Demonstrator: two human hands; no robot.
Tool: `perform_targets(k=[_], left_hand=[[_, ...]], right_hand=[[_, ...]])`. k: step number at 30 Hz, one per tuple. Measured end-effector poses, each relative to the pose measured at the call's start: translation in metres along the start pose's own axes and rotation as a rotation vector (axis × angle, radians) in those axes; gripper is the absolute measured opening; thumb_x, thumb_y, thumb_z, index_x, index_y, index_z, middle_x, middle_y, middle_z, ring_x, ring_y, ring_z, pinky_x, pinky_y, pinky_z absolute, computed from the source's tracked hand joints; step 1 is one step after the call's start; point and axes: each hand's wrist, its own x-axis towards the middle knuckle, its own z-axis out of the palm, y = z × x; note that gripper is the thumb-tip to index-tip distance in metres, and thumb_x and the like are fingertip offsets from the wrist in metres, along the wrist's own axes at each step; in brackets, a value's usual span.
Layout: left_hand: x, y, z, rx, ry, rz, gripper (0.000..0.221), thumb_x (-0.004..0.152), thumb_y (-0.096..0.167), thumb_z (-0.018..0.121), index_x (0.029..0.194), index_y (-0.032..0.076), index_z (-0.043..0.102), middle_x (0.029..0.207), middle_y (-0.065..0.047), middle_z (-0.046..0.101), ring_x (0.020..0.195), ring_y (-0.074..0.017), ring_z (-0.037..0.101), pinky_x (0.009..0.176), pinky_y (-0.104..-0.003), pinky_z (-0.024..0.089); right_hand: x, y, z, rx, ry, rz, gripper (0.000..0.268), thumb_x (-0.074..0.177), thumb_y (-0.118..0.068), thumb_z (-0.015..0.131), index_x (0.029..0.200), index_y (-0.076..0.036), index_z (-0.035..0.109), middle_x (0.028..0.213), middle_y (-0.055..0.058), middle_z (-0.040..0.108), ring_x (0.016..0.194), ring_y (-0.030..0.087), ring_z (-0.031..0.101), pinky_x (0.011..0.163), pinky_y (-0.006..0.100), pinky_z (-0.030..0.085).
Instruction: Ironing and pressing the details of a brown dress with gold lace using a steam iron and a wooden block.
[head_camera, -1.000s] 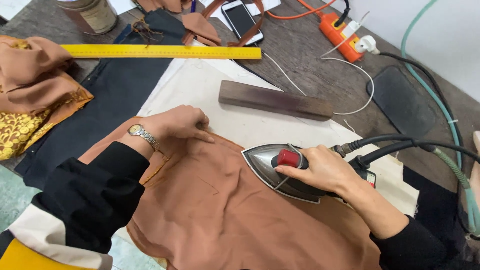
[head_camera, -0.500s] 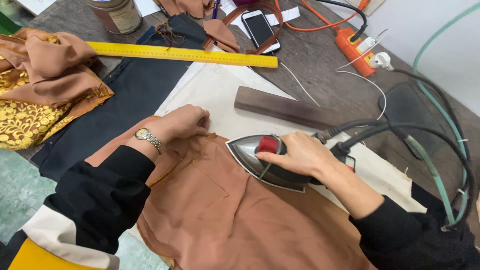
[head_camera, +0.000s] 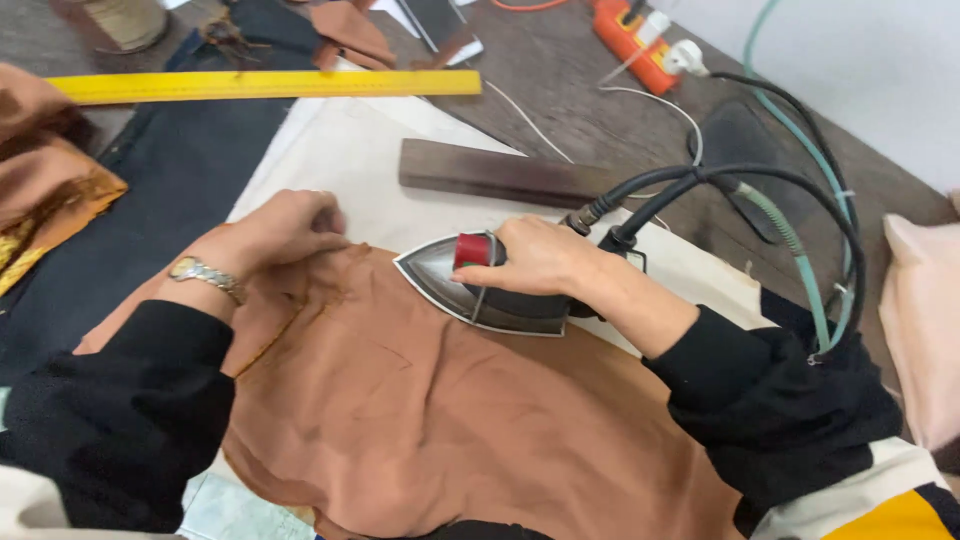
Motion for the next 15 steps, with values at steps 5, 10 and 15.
perform_targets(k=[5, 10, 15], left_hand=[[0.02, 0.005, 0.003, 0.077, 0.337, 0.179, 0.031, 0.083, 0.026, 0.071, 0.105, 0.006, 0.064, 0.1, -0.021, 0.064, 0.1, -0.0427, 0.062, 0.085, -0.052, 0.051], [0.072, 0.067, 0.015, 0.243, 0.589, 0.434, 0.047, 0.077, 0.03, 0.079, 0.115, 0.01, 0.06, 0.114, -0.014, 0.052, 0.112, -0.0365, 0.055, 0.09, -0.045, 0.049], [0.119, 0.111, 0.038, 0.382, 0.467, 0.521, 0.066, 0.07, 0.033, 0.082, 0.126, 0.012, 0.056, 0.115, -0.013, 0.058, 0.111, -0.0326, 0.058, 0.094, -0.047, 0.047]], right_hand=[[-0.043, 0.049, 0.007, 0.027, -0.069, 0.149, 0.057, 0.075, -0.067, 0.061, 0.074, -0.01, 0.07, 0.076, 0.013, 0.07, 0.085, 0.033, 0.069, 0.078, 0.039, 0.051], [-0.094, 0.107, 0.017, 0.079, -0.064, 0.297, 0.053, 0.074, -0.064, 0.065, 0.077, -0.011, 0.072, 0.08, 0.013, 0.073, 0.09, 0.033, 0.07, 0.081, 0.038, 0.052], [-0.129, 0.17, 0.024, 0.142, 0.002, 0.458, 0.054, 0.074, -0.064, 0.065, 0.08, -0.012, 0.075, 0.084, 0.014, 0.076, 0.095, 0.033, 0.07, 0.083, 0.04, 0.052]])
